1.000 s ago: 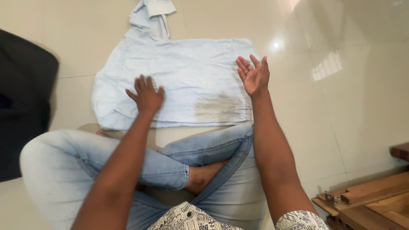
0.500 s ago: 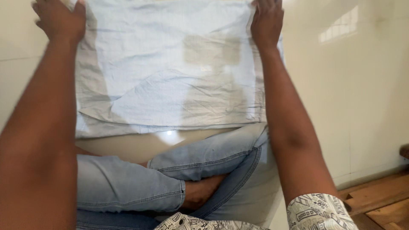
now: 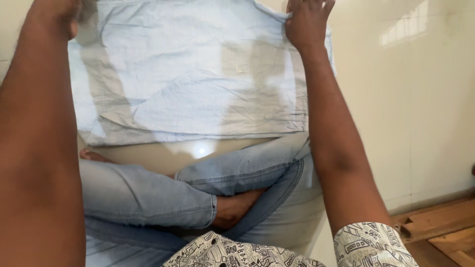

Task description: The person unfolds a light blue button-down shirt on the floor and smooths it out by hand. They then proceed to fold the sleeves across the body and fold the shirt into a rectangular shape.

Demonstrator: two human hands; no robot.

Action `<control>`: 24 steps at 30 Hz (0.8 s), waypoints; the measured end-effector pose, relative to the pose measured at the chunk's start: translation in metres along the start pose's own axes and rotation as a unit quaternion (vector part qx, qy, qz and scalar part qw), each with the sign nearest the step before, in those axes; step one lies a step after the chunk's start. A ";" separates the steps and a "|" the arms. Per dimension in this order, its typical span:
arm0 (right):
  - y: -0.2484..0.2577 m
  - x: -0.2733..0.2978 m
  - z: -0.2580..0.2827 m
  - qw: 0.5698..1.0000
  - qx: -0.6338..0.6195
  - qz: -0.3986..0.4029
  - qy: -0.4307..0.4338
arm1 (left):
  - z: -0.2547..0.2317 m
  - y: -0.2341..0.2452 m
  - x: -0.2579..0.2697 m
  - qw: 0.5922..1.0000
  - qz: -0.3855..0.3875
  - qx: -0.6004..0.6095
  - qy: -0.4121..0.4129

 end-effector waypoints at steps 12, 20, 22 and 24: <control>0.089 0.061 -0.006 0.964 0.037 0.172 -0.198 | -0.002 0.040 0.098 0.972 0.048 0.227 0.031; 0.074 0.095 -0.002 0.924 0.012 0.262 -0.277 | 0.054 0.004 0.108 0.948 0.131 0.240 0.164; 0.079 0.095 -0.002 0.916 0.016 0.289 -0.278 | 0.068 -0.001 0.103 0.903 0.055 0.343 0.255; 0.088 0.095 -0.002 0.909 -0.021 0.318 -0.268 | 0.073 0.002 0.097 0.862 0.002 0.412 0.295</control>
Point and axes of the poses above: each hand's wrist, its own x-axis away from the middle knuckle, its own y-axis out of the back of the hand, z = x × y, the point moved 1 cm from there along -x, towards the middle knuckle, and after that the axes turned 12 degrees about -y, right-handed, at the moved point
